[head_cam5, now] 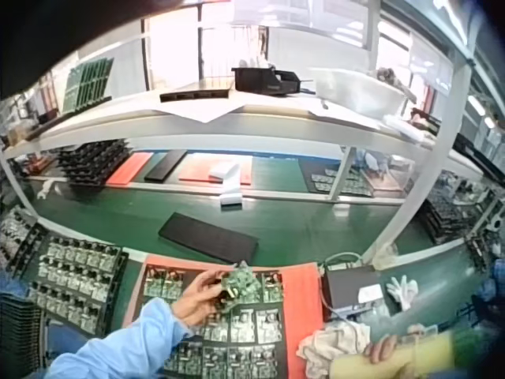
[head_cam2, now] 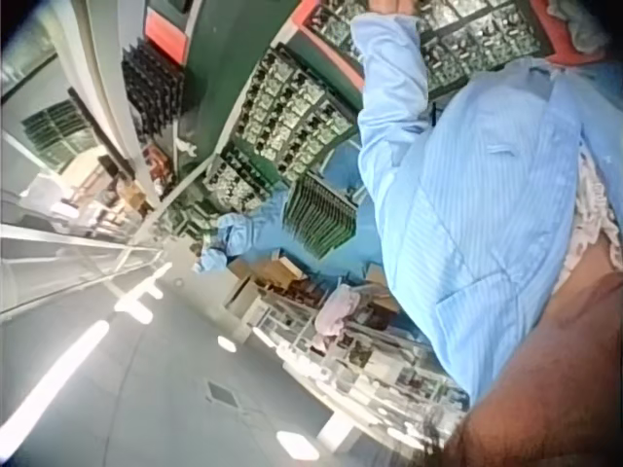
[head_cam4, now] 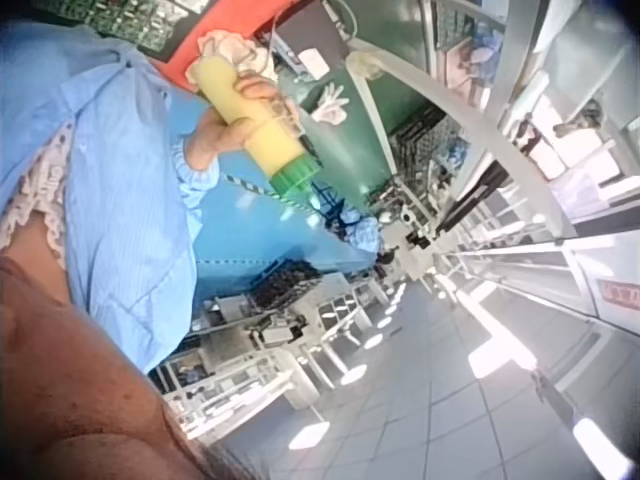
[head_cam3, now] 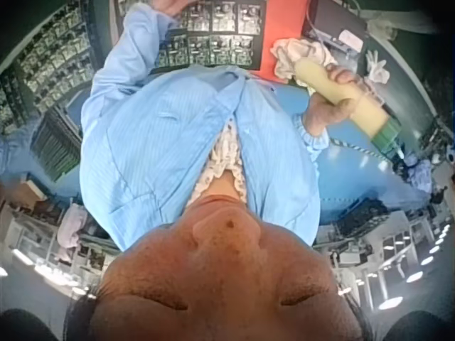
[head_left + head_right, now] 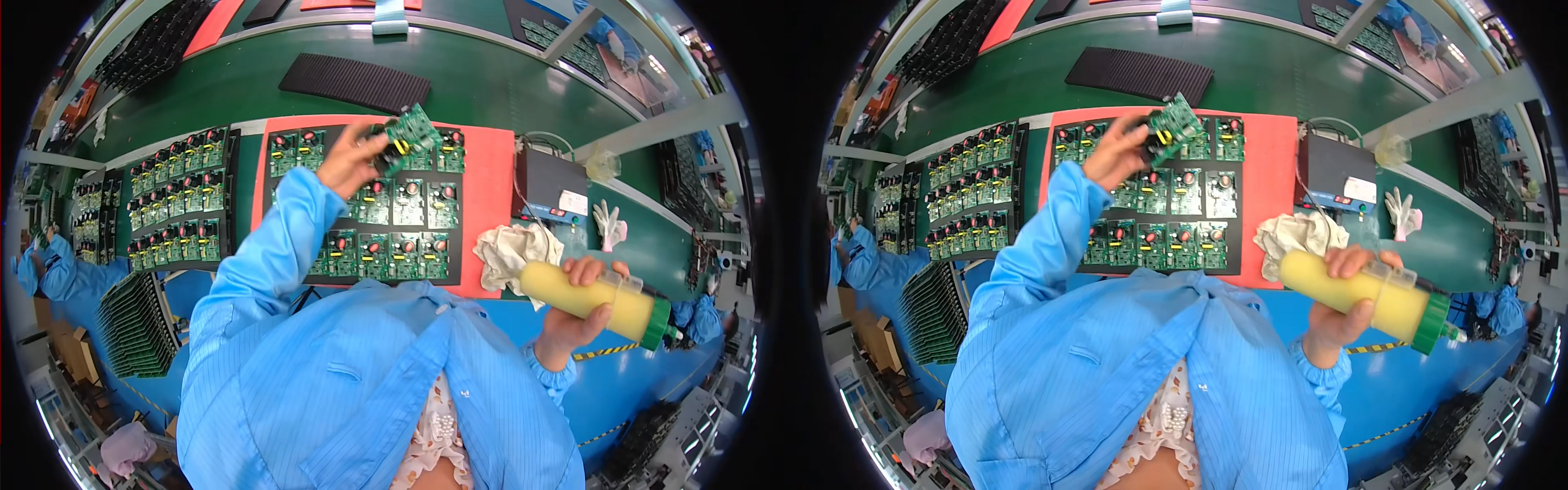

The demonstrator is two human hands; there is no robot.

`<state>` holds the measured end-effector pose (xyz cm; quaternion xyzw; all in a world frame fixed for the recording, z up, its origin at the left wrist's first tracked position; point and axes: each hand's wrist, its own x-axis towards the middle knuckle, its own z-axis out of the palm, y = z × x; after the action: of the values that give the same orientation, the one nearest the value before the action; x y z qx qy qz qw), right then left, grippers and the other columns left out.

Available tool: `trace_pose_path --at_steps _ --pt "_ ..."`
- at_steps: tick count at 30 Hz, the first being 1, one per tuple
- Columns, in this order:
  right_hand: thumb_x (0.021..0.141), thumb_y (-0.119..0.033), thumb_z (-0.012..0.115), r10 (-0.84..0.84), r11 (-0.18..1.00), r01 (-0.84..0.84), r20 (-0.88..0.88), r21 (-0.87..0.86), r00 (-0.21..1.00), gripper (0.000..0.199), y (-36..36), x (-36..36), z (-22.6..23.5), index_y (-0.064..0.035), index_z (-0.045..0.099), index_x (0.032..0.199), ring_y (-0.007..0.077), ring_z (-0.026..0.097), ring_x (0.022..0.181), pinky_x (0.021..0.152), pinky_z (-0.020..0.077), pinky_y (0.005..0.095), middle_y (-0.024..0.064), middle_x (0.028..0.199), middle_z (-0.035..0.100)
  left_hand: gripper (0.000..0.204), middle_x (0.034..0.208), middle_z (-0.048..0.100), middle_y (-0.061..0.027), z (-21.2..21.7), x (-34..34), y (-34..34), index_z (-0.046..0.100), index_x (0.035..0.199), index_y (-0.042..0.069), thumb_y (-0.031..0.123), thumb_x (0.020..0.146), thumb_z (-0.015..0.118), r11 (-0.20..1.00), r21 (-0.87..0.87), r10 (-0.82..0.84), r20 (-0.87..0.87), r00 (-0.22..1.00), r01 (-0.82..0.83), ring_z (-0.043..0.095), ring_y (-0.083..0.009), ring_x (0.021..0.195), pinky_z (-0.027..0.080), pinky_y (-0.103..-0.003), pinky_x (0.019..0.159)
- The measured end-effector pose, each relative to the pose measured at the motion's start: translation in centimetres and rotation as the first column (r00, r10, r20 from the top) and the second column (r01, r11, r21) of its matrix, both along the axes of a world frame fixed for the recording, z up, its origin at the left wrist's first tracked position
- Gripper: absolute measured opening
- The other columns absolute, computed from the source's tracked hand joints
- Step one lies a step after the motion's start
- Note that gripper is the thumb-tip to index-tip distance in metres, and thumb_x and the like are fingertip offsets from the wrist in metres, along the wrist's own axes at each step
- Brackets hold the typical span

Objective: The recorder is applying glue or sealant to multiple printed circuit boards using a hand-held dispensing syringe at an assembly station.

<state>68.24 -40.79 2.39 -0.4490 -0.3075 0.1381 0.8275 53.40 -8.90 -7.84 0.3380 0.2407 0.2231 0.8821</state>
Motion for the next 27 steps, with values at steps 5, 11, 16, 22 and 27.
trace_pose_path --at_steps 5,11,16,22,27 --pt "0.079 -0.042 0.066 0.135 0.977 -0.14 0.045 0.159 0.99 0.06 2.6 -0.8 1.0 -0.0148 0.037 0.124 0.0154 0.049 0.072 0.072 0.0415 0.0331 0.0037 0.079 0.052 0.03 0.104 0.059 -0.0121 1.2 1.7 -9.2 0.053 0.111 0.0 0.01 0.084 0.062 0.95 -0.274 -0.15 0.026 0.988 0.151 0.058 -0.0206 0.092 0.051 -0.035 0.079" --pt "0.081 -0.046 0.061 0.211 0.959 -0.241 0.194 0.151 0.958 0.06 2.7 -0.9 0.7 -0.0161 0.037 0.127 0.0138 0.046 0.075 0.074 0.0383 0.0325 0.0019 0.082 0.049 0.034 0.104 0.06 -0.0109 3.5 2.2 -15.0 0.048 0.12 0.001 0.008 0.087 0.053 0.895 -0.389 -0.2 0.091 0.976 0.22 0.057 -0.0186 0.094 0.048 -0.032 0.078" --pt "0.08 -0.044 0.064 0.209 0.96 -0.24 0.201 0.142 0.957 0.059 2.2 -1.1 -0.2 -0.0168 0.038 0.126 0.0149 0.047 0.076 0.075 0.0388 0.0331 0.0025 0.082 0.05 0.032 0.099 0.059 -0.0102 5.7 2.1 -17.1 0.049 0.117 0.002 0.007 0.086 0.053 0.945 -0.274 -0.184 0.008 0.983 0.179 0.056 -0.0174 0.091 0.048 -0.031 0.078" --pt "0.079 -0.042 0.065 0.168 0.975 -0.19 0.18 0.113 0.969 0.056 2.0 -1.6 -0.9 -0.0166 0.039 0.122 0.0157 0.048 0.075 0.074 0.0395 0.0337 0.0034 0.081 0.051 0.03 0.096 0.059 -0.01 6.9 2.1 -18.4 0.05 0.114 0.002 0.009 0.085 0.055 0.952 -0.265 -0.164 -0.02 0.986 0.153 0.055 -0.0171 0.09 0.047 -0.032 0.077" --pt "0.079 -0.041 0.065 0.139 0.983 -0.159 0.188 0.095 0.972 0.054 1.9 -2.2 -1.1 -0.0163 0.039 0.12 0.016 0.049 0.074 0.073 0.0399 0.0339 0.0038 0.08 0.051 0.031 0.097 0.058 -0.01 7.1 2.2 -18.8 0.049 0.115 0.003 0.01 0.085 0.055 0.947 -0.291 -0.155 -0.034 0.987 0.138 0.055 -0.0175 0.091 0.046 -0.032 0.077"
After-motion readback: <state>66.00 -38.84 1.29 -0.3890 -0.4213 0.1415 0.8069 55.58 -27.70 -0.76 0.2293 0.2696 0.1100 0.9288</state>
